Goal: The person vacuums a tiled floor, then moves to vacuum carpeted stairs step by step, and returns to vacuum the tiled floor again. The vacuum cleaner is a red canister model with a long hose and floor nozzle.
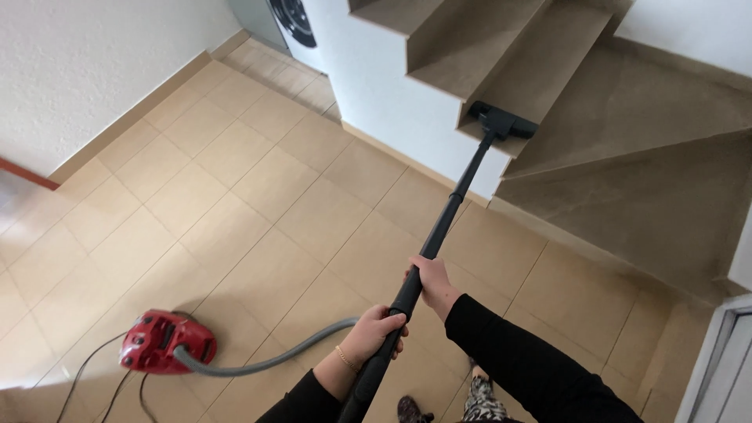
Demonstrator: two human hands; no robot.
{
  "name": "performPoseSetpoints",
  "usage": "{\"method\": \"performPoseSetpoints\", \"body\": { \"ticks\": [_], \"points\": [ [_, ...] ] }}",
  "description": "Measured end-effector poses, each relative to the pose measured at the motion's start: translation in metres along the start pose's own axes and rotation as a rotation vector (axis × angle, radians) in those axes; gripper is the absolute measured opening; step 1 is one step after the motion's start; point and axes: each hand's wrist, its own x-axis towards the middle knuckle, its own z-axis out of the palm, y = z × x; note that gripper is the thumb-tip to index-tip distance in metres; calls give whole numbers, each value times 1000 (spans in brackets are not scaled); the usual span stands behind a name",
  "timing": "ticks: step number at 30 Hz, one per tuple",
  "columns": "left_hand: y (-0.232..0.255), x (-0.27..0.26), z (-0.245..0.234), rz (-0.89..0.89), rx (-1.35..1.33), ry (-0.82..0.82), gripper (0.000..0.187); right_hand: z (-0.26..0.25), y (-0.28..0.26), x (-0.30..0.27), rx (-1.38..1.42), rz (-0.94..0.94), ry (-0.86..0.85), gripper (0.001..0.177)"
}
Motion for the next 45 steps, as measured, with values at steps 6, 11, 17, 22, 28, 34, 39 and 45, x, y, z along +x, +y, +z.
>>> {"method": "performPoseSetpoints", "body": {
  "ticks": [6,11,17,22,28,34,39,45],
  "points": [
    [-37,-37,-30,14,7,-20,21,15,43,-39,7,10,2,19],
    [-51,-64,-48,14,18,-32,23,24,73,-54,-10,-1,-15,17],
    [-59,-93,-61,-36,6,-42,24,33,85,-95,-45,0,-10,11],
    [-48,-126,-56,-37,24,-52,25,36,89,-121,-45,-85,-24,15],
    [-44,-144,-48,-27,31,-60,26,33,87,-132,65,-157,-2,16],
    [-26,-159,-45,13,43,-128,27,41,63,-159,125,-178,30,22],
    [-12,-163,-43,64,3,-55,25,54,50,-151,141,-254,-54,25],
    [5,-158,-52,110,-50,-3,22,83,34,-145,140,-236,-111,19]
  ]
}}
